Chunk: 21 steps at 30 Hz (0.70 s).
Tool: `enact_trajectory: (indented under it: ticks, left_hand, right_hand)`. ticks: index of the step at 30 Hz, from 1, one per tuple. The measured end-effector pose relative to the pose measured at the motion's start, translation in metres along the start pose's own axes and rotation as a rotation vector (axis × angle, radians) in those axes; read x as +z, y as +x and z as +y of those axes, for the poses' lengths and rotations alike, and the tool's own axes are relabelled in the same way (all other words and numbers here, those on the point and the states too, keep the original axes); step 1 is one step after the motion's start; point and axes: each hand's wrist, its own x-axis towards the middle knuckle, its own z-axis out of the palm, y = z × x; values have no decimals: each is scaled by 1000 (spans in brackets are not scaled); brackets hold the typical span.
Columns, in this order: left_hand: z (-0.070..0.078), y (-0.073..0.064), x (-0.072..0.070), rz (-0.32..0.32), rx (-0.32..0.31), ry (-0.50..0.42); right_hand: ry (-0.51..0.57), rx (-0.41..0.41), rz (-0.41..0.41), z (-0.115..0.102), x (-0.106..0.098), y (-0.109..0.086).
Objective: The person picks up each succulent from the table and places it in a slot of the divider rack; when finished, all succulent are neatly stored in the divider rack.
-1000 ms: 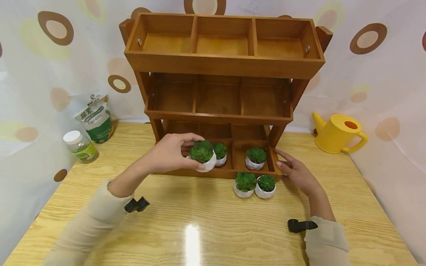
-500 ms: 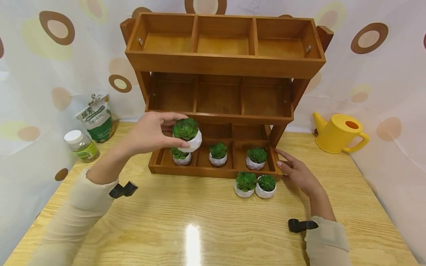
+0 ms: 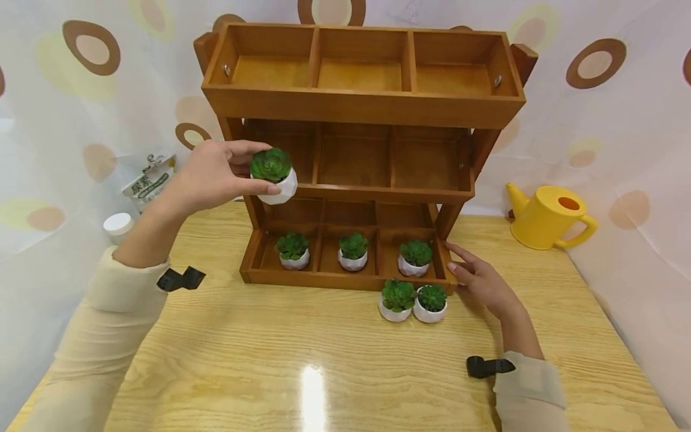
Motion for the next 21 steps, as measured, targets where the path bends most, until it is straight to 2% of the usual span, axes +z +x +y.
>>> enact_trajectory:
  ticks: [7,11,21]
  left_hand:
    - [-10,14,-10,21,-57,96]
    - [-14,23,-12,44,-75,113]
    - [-21,39,0,125,-76,148]
  right_hand:
    - [-5,-4,1,2,0,1]
    - [-9,-7,-2,3,0,0]
    - [-3,-4,2,4,0,2]
